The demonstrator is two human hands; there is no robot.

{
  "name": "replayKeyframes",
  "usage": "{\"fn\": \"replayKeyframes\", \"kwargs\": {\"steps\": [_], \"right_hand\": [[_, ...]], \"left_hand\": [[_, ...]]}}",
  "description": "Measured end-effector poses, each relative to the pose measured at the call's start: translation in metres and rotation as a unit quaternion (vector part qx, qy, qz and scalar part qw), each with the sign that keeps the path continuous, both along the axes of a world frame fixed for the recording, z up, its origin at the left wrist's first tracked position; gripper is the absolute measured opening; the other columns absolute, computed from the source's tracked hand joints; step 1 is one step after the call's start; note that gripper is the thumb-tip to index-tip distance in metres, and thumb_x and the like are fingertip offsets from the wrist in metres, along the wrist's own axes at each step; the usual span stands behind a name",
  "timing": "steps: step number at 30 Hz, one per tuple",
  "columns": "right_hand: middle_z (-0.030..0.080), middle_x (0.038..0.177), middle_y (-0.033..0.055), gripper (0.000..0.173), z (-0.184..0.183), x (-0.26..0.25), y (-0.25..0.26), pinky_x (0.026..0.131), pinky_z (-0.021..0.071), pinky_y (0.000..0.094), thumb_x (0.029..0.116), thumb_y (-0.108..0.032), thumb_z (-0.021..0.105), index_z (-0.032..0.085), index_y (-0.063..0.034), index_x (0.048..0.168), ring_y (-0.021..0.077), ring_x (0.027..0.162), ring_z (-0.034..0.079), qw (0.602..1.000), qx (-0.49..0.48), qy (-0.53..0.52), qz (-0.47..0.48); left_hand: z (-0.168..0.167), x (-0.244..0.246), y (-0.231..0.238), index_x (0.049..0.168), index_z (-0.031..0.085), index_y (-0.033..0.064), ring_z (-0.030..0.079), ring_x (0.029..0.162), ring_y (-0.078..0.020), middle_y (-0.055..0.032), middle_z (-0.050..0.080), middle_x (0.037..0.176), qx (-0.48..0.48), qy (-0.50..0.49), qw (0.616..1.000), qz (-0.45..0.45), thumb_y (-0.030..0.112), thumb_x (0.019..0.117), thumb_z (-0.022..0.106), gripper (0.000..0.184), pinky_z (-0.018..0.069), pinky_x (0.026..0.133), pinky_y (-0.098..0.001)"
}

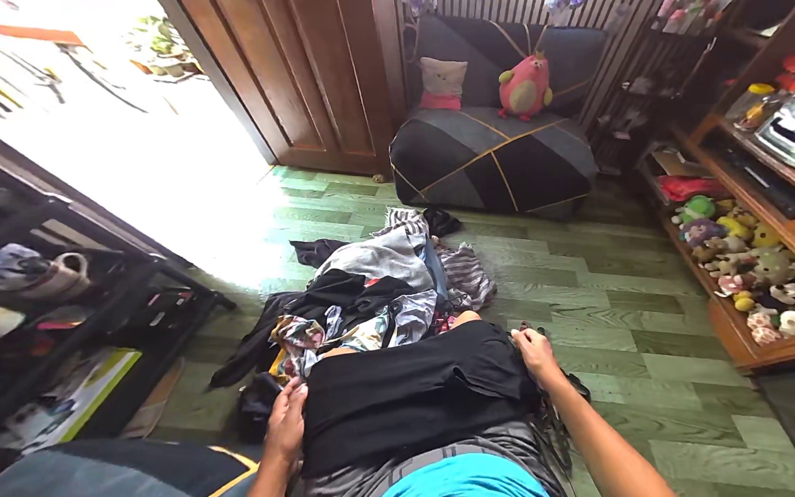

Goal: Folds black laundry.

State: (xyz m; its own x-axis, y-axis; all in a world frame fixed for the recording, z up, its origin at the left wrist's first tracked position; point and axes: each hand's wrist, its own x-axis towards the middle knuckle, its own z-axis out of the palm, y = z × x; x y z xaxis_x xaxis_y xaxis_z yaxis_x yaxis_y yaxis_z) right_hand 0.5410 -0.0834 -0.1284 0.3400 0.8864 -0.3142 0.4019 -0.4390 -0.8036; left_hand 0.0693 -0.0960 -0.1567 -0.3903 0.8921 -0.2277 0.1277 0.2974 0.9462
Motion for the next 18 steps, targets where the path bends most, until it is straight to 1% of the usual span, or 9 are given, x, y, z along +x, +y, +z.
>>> {"fn": "replayKeyframes", "kwargs": {"steps": [3, 4, 6, 8, 10, 12, 14, 16, 18], "right_hand": [[0.063, 0.114, 0.0231, 0.059, -0.014, -0.006, 0.026, 0.088, 0.0484, 0.0519, 0.105, -0.052, 0.05, 0.065, 0.0036, 0.119, 0.0315, 0.1, 0.06, 0.984, -0.107, 0.128, -0.062], [0.065, 0.118, 0.024, 0.056, -0.015, -0.008, 0.031, 0.094, 0.0491, 0.0538, 0.1035, -0.049, 0.055, 0.066, 0.0036, 0.119, 0.0327, 0.108, 0.062, 0.98, -0.103, 0.15, -0.08], [0.066, 0.11, 0.0207, 0.035, -0.01, -0.012, 0.038, 0.09, 0.0495, 0.0514, 0.1004, -0.031, 0.065, 0.067, 0.0027, 0.108, 0.0294, 0.102, 0.062, 0.971, -0.055, 0.192, -0.134], [0.067, 0.099, 0.0157, 0.022, 0.003, -0.012, 0.04, 0.082, 0.0528, 0.0472, 0.0996, -0.021, 0.066, 0.067, 0.0002, 0.104, 0.0244, 0.092, 0.064, 0.954, 0.002, 0.246, -0.172], [0.066, 0.093, 0.0113, 0.021, 0.017, -0.006, 0.043, 0.076, 0.0539, 0.0414, 0.103, -0.023, 0.061, 0.065, -0.0024, 0.106, 0.0197, 0.084, 0.063, 0.941, 0.035, 0.284, -0.182], [0.066, 0.093, 0.012, 0.021, 0.016, -0.001, 0.048, 0.074, 0.0531, 0.0401, 0.1032, -0.022, 0.062, 0.065, -0.0017, 0.106, 0.0197, 0.083, 0.063, 0.955, 0.033, 0.236, -0.175], [0.068, 0.104, 0.0176, 0.025, 0.0, 0.005, 0.046, 0.082, 0.0538, 0.0462, 0.1015, -0.02, 0.064, 0.066, 0.0011, 0.115, 0.0263, 0.092, 0.065, 0.988, 0.026, 0.101, -0.111], [0.068, 0.114, 0.0197, 0.035, -0.003, 0.005, 0.037, 0.094, 0.0524, 0.0521, 0.0988, -0.025, 0.065, 0.066, 0.0005, 0.122, 0.0323, 0.106, 0.066, 0.997, 0.06, -0.039, -0.041], [0.068, 0.116, 0.0193, 0.039, 0.013, -0.011, 0.016, 0.098, 0.0495, 0.0531, 0.0965, -0.035, 0.065, 0.07, -0.0003, 0.115, 0.0355, 0.112, 0.062, 0.98, 0.156, -0.118, 0.024]], "left_hand": [[0.0, -0.001, 0.021, 0.155, 0.035, 0.0001, 0.043, 0.143, -0.0318, -0.024, 0.042, 0.156, 0.005, 0.019, 0.999, -0.036, 0.025, 0.1107, 0.042, 0.051, 0.0345, 0.118, -0.0477], [-0.001, -0.002, 0.026, 0.156, 0.033, -0.0004, 0.041, 0.145, -0.0318, -0.0245, 0.04, 0.157, 0.017, 0.037, 0.997, -0.07, 0.025, 0.1112, 0.039, 0.052, 0.0327, 0.12, -0.0465], [-0.002, -0.006, 0.034, 0.148, 0.043, -0.0058, 0.043, 0.143, -0.0334, -0.0272, 0.046, 0.152, 0.032, 0.075, 0.99, -0.114, 0.02, 0.111, 0.036, 0.046, 0.0323, 0.119, -0.0465], [0.001, -0.01, 0.038, 0.136, 0.051, -0.0127, 0.048, 0.137, -0.0376, -0.032, 0.051, 0.143, 0.026, 0.104, 0.988, -0.114, 0.014, 0.1101, 0.041, 0.039, 0.0351, 0.116, -0.0494], [-0.001, -0.016, 0.043, 0.122, 0.058, -0.016, 0.042, 0.141, -0.0413, -0.0335, 0.047, 0.145, 0.052, 0.156, 0.979, -0.117, 0.01, 0.1063, 0.047, 0.032, 0.0317, 0.118, -0.0517], [0.002, -0.016, 0.043, 0.115, 0.064, -0.0116, 0.038, 0.142, -0.0466, -0.0326, 0.045, 0.148, 0.067, 0.241, 0.961, -0.115, 0.01, 0.1026, 0.051, 0.028, 0.0297, 0.117, -0.0603], [0.019, -0.002, 0.039, 0.115, 0.069, -0.0026, 0.041, 0.139, -0.0498, -0.0293, 0.049, 0.147, 0.085, 0.332, 0.934, -0.105, 0.007, 0.0955, 0.057, 0.025, 0.0313, 0.11, -0.0704], [0.045, 0.031, 0.031, 0.115, 0.071, 0.0005, 0.046, 0.138, -0.0467, -0.0253, 0.055, 0.143, 0.143, 0.39, 0.9, -0.135, 0.013, 0.0925, 0.062, 0.027, 0.0341, 0.111, -0.0678], [0.06, 0.079, 0.02, 0.113, 0.074, 0.0053, 0.054, 0.133, -0.0395, -0.0185, 0.064, 0.134, 0.241, 0.402, 0.856, -0.218, 0.027, 0.0925, 0.064, 0.031, 0.0406, 0.11, -0.0624]]}}
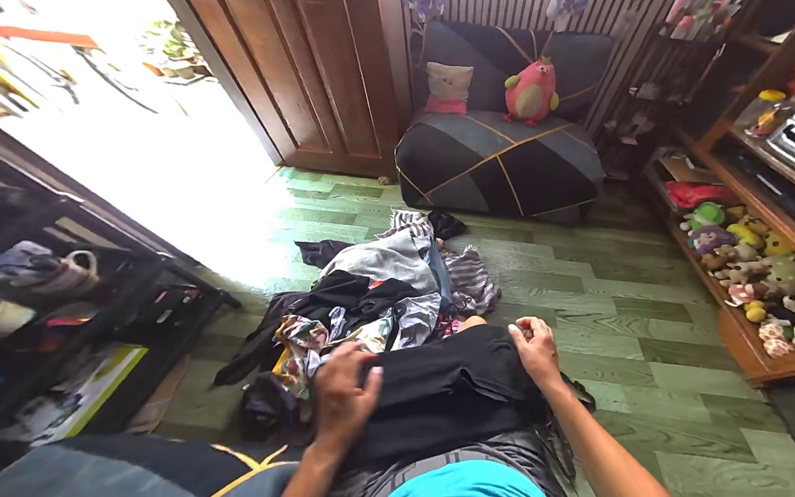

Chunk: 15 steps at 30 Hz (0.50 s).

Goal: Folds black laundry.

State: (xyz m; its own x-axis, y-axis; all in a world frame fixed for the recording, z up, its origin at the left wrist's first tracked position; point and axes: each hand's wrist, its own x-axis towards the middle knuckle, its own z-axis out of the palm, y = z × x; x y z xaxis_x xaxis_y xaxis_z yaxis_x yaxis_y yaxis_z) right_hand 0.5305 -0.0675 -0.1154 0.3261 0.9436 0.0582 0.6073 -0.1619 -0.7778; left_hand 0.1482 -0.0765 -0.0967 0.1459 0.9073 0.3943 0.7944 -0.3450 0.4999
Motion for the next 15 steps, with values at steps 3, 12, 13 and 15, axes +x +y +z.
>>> {"fn": "replayKeyframes", "kwargs": {"steps": [3, 12, 13, 15], "right_hand": [[0.07, 0.107, 0.0175, 0.046, 0.019, -0.031, -0.036, 0.096, 0.0513, 0.0517, 0.0927, -0.047, 0.068, 0.071, -0.0014, 0.097, 0.0341, 0.109, 0.064, 0.977, 0.106, -0.05, 0.179], [0.072, 0.115, 0.0091, 0.017, 0.016, -0.001, -0.063, 0.095, 0.0515, 0.0551, 0.0808, -0.019, 0.07, 0.075, -0.0074, 0.093, 0.0313, 0.119, 0.063, 0.958, 0.033, -0.173, 0.227], [0.073, 0.109, 0.0095, 0.021, 0.022, 0.003, -0.053, 0.094, 0.0516, 0.0521, 0.0845, -0.017, 0.063, 0.075, -0.004, 0.095, 0.0279, 0.112, 0.065, 0.974, 0.001, -0.103, 0.2], [0.07, 0.093, 0.011, 0.025, 0.03, 0.006, -0.028, 0.081, 0.0538, 0.0443, 0.0907, -0.015, 0.058, 0.071, -0.0005, 0.106, 0.0218, 0.089, 0.066, 0.988, -0.079, 0.044, 0.124]], "left_hand": [[0.007, 0.077, -0.009, 0.125, 0.072, 0.0165, 0.057, 0.131, -0.033, -0.0096, 0.067, 0.133, 0.021, 0.02, 0.977, -0.213, 0.038, 0.0902, 0.073, 0.041, 0.0426, 0.108, -0.0616], [0.013, 0.128, 0.035, 0.104, 0.075, 0.0064, 0.063, 0.11, -0.0269, -0.0107, 0.071, 0.109, -0.293, -0.029, 0.902, -0.316, 0.03, 0.0939, 0.061, 0.029, 0.0475, 0.096, -0.0513], [0.015, 0.129, 0.04, 0.106, 0.072, 0.0026, 0.065, 0.104, -0.024, -0.0123, 0.07, 0.106, -0.344, -0.079, 0.886, -0.302, 0.026, 0.0967, 0.06, 0.028, 0.0504, 0.095, -0.0476], [0.014, 0.131, 0.043, 0.114, 0.066, 0.0001, 0.065, 0.096, -0.0236, -0.0151, 0.068, 0.104, -0.396, -0.137, 0.877, -0.236, 0.023, 0.0993, 0.059, 0.027, 0.052, 0.09, -0.0454]]}}
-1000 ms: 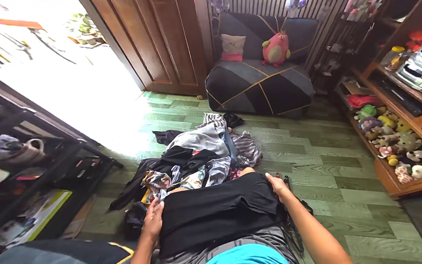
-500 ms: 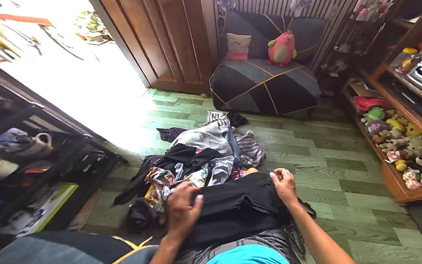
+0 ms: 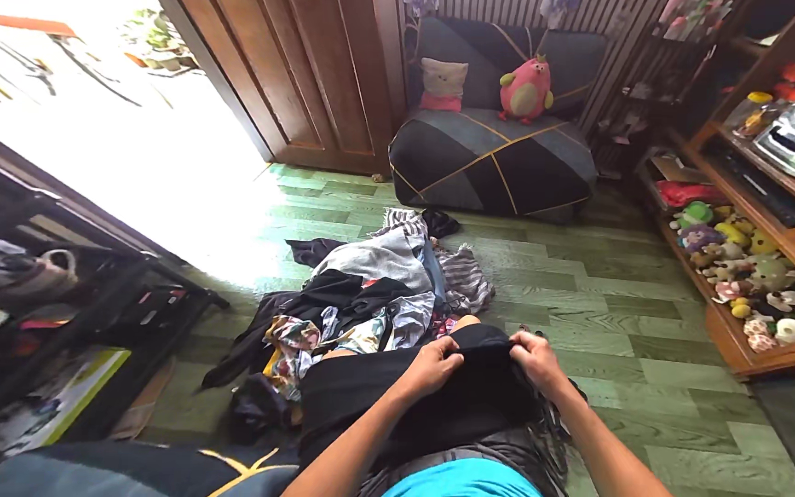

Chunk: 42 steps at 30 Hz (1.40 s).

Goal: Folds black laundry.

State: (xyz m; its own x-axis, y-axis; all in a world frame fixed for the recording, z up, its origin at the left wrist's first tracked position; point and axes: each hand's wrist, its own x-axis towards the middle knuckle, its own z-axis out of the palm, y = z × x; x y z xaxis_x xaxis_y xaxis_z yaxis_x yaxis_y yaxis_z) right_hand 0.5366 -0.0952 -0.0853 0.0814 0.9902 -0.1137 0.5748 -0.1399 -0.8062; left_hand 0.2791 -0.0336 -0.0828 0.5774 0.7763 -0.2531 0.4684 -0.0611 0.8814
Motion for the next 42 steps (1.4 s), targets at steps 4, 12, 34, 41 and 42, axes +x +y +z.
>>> {"fn": "replayKeyframes", "kwargs": {"steps": [4, 12, 34, 41, 42], "right_hand": [[0.062, 0.136, 0.0158, 0.052, 0.005, -0.028, 0.026, 0.11, 0.0374, 0.0621, 0.0921, -0.019, 0.061, 0.057, -0.0094, 0.144, 0.0363, 0.132, 0.052, 0.982, -0.007, -0.187, -0.036], [0.026, 0.169, 0.0011, 0.056, -0.036, -0.077, 0.011, 0.116, 0.0185, 0.0738, 0.1031, -0.058, 0.037, 0.045, -0.0376, 0.155, 0.0407, 0.157, 0.011, 0.967, -0.015, -0.237, 0.092], [0.069, 0.111, 0.0131, 0.042, 0.036, -0.195, 0.004, 0.074, 0.06, 0.0388, 0.1112, -0.03, 0.038, 0.053, 0.0004, 0.136, 0.0219, 0.088, 0.07, 0.884, -0.183, 0.394, 0.173], [0.066, 0.115, 0.0177, 0.046, 0.007, -0.226, 0.009, 0.08, 0.0556, 0.0481, 0.0994, -0.03, 0.066, 0.053, -0.0045, 0.135, 0.0277, 0.099, 0.066, 0.889, -0.287, 0.348, 0.078], [0.066, 0.114, 0.0167, 0.042, 0.007, -0.228, 0.008, 0.079, 0.056, 0.0451, 0.0973, -0.017, 0.068, 0.053, -0.0035, 0.134, 0.0253, 0.096, 0.066, 0.897, -0.268, 0.343, 0.074]], "left_hand": [[0.0, -0.026, -0.013, 0.145, 0.052, 0.0055, 0.056, 0.13, -0.0313, -0.0176, 0.056, 0.143, 0.156, 0.119, 0.978, 0.076, 0.032, 0.0973, 0.062, 0.055, 0.0469, 0.108, -0.0514], [-0.049, -0.171, -0.062, 0.158, 0.034, -0.0004, 0.022, 0.154, -0.0452, -0.0266, 0.025, 0.165, 0.156, 0.15, 0.912, 0.349, 0.037, 0.1085, 0.032, 0.062, 0.0194, 0.124, -0.0612], [0.026, -0.229, -0.082, 0.138, 0.05, 0.0015, 0.065, 0.096, -0.0137, -0.0113, 0.064, 0.122, 0.035, -0.128, 0.908, 0.396, 0.01, 0.0928, 0.068, 0.05, 0.0573, 0.081, -0.0314], [0.035, -0.16, -0.078, 0.149, 0.044, 0.008, 0.068, 0.087, -0.015, -0.0113, 0.051, 0.148, 0.028, -0.126, 0.931, 0.341, 0.022, 0.1066, 0.041, 0.045, 0.0565, 0.064, -0.0313], [0.026, -0.155, -0.078, 0.146, 0.049, 0.0061, 0.066, 0.098, -0.0167, -0.0137, 0.052, 0.147, 0.069, -0.1, 0.923, 0.365, 0.021, 0.1057, 0.043, 0.043, 0.0565, 0.074, -0.0334]]}}
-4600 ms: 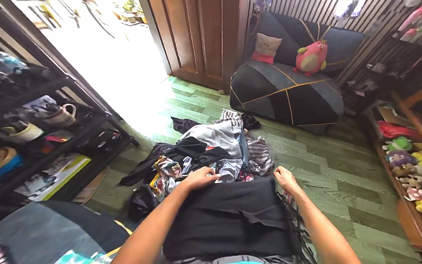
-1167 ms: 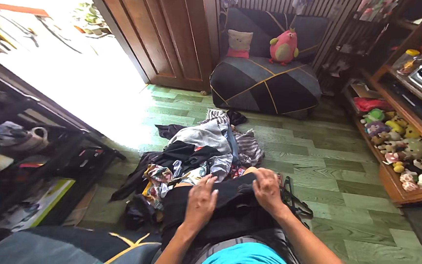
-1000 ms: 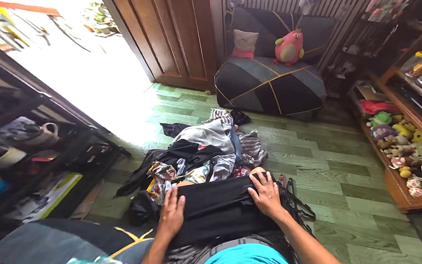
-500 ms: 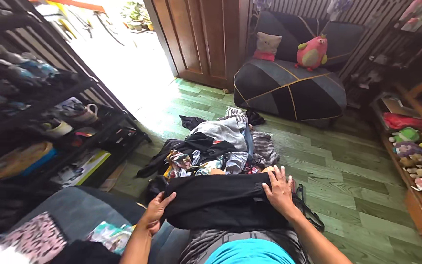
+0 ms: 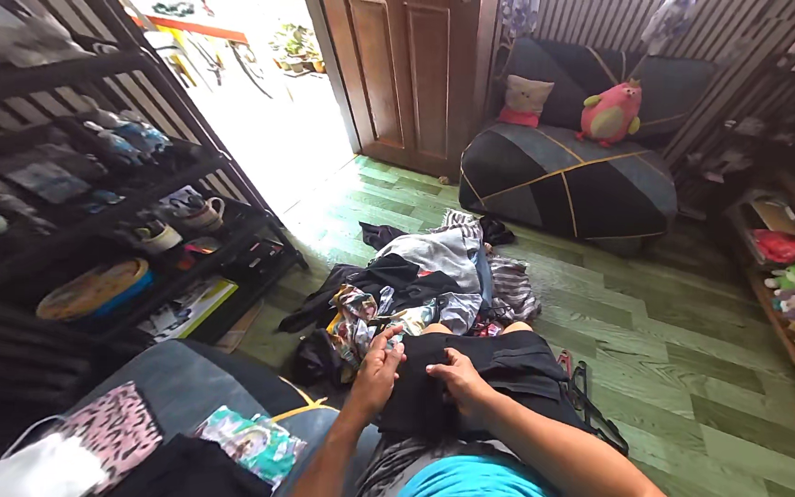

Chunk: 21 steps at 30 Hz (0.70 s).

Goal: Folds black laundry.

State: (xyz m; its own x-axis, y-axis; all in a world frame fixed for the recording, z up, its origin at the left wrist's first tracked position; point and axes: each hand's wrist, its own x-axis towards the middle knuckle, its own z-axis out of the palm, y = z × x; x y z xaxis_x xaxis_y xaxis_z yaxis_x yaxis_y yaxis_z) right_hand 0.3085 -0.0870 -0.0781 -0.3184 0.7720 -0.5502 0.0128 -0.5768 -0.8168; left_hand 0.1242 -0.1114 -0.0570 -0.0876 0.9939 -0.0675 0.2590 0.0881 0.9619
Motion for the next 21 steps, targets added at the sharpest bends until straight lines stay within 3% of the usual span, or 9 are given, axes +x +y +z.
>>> {"fn": "replayKeyframes", "kwargs": {"steps": [3, 6, 8, 11, 13, 15, 17, 19, 21], "right_hand": [[0.065, 0.119, 0.017, 0.04, -0.003, -0.002, -0.004, 0.09, 0.0564, 0.0392, 0.0967, 0.001, 0.06, 0.049, 0.002, 0.136, 0.02, 0.103, 0.067, 0.996, 0.085, 0.012, -0.028], [0.061, 0.131, 0.0222, 0.053, -0.013, 0.003, -0.002, 0.098, 0.0535, 0.0427, 0.0996, -0.001, 0.056, 0.037, 0.0011, 0.149, 0.0252, 0.113, 0.065, 0.994, 0.1, -0.022, -0.035], [0.064, 0.117, 0.021, 0.064, -0.01, 0.009, 0.003, 0.083, 0.0541, 0.0422, 0.0973, -0.007, 0.063, 0.032, -0.0028, 0.153, 0.0253, 0.096, 0.065, 0.99, 0.113, -0.084, -0.021], [0.061, 0.112, 0.0202, 0.075, 0.005, 0.029, -0.006, 0.082, 0.0557, 0.0461, 0.092, -0.026, 0.073, 0.034, -0.0028, 0.152, 0.0294, 0.093, 0.064, 0.976, 0.161, -0.149, 0.009], [0.062, 0.115, 0.0194, 0.07, 0.021, 0.041, -0.015, 0.075, 0.0577, 0.046, 0.0965, -0.037, 0.069, 0.038, -0.0026, 0.149, 0.0282, 0.091, 0.066, 0.99, 0.113, -0.085, 0.027], [0.068, 0.112, 0.0149, 0.055, 0.026, 0.054, -0.021, 0.086, 0.0588, 0.0405, 0.0966, -0.025, 0.066, 0.047, 0.001, 0.141, 0.0204, 0.095, 0.069, 0.996, 0.093, -0.008, -0.002], [0.072, 0.098, 0.0118, 0.033, 0.039, 0.074, -0.019, 0.082, 0.0603, 0.039, 0.0958, -0.009, 0.06, 0.057, 0.0025, 0.126, 0.0179, 0.088, 0.071, 0.993, 0.073, 0.033, -0.089], [0.072, 0.096, 0.0122, 0.031, 0.057, 0.11, -0.015, 0.079, 0.0613, 0.0412, 0.0982, -0.007, 0.055, 0.057, 0.0003, 0.128, 0.0199, 0.086, 0.072, 0.986, 0.049, 0.035, -0.154], [0.073, 0.092, 0.0104, 0.026, 0.054, 0.155, -0.012, 0.074, 0.0624, 0.0402, 0.0991, -0.012, 0.051, 0.057, -0.0029, 0.122, 0.019, 0.082, 0.072, 0.979, 0.043, 0.039, -0.197]], "left_hand": [[-0.037, 0.013, -0.002, 0.142, 0.054, -0.0022, 0.046, 0.14, -0.0368, -0.0244, 0.046, 0.152, 0.07, 0.13, 0.988, 0.047, 0.027, 0.1017, 0.046, 0.051, 0.0391, 0.114, -0.0536], [-0.07, 0.02, -0.008, 0.155, 0.036, -0.0037, 0.034, 0.149, -0.0422, -0.0279, 0.037, 0.158, -0.097, 0.149, 0.983, 0.035, 0.042, 0.1068, 0.043, 0.067, 0.0276, 0.121, -0.0604], [-0.075, 0.02, -0.004, 0.148, 0.045, -0.0044, 0.044, 0.142, -0.0403, -0.0293, 0.047, 0.15, -0.191, 0.073, 0.977, 0.059, 0.047, 0.1063, 0.049, 0.067, 0.0335, 0.118, -0.0564], [-0.047, 0.027, -0.003, 0.132, 0.057, -0.0051, 0.061, 0.12, -0.034, -0.0258, 0.062, 0.128, -0.146, 0.001, 0.984, 0.101, 0.026, 0.1018, 0.064, 0.044, 0.0478, 0.104, -0.0521], [-0.009, 0.045, -0.004, 0.14, 0.05, -0.0003, 0.067, 0.108, -0.0244, -0.0183, 0.065, 0.124, -0.133, -0.107, 0.985, 0.036, 0.026, 0.1078, 0.051, 0.042, 0.0559, 0.094, -0.0443], [0.018, 0.066, -0.004, 0.154, 0.031, 0.0075, 0.071, 0.098, -0.0234, -0.0144, 0.063, 0.133, -0.14, -0.218, 0.964, -0.067, 0.036, 0.1106, 0.027, 0.052, 0.0609, 0.074, -0.0394], [0.028, 0.084, 0.005, 0.155, 0.028, 0.0091, 0.075, 0.088, -0.0248, -0.0146, 0.069, 0.129, -0.114, -0.292, 0.947, -0.068, 0.034, 0.1109, 0.017, 0.051, 0.0607, 0.061, -0.0346], [0.023, 0.097, 0.018, 0.152, 0.035, 0.0076, 0.073, 0.093, -0.024, -0.0132, 0.068, 0.13, -0.116, -0.277, 0.954, -0.017, 0.026, 0.1114, 0.025, 0.045, 0.0591, 0.068, -0.0366], [0.003, 0.112, 0.028, 0.15, 0.039, 0.0069, 0.063, 0.109, -0.0275, -0.0148, 0.057, 0.136, -0.18, -0.23, 0.956, -0.023, 0.022, 0.1079, 0.046, 0.045, 0.0553, 0.083, -0.0465]]}}
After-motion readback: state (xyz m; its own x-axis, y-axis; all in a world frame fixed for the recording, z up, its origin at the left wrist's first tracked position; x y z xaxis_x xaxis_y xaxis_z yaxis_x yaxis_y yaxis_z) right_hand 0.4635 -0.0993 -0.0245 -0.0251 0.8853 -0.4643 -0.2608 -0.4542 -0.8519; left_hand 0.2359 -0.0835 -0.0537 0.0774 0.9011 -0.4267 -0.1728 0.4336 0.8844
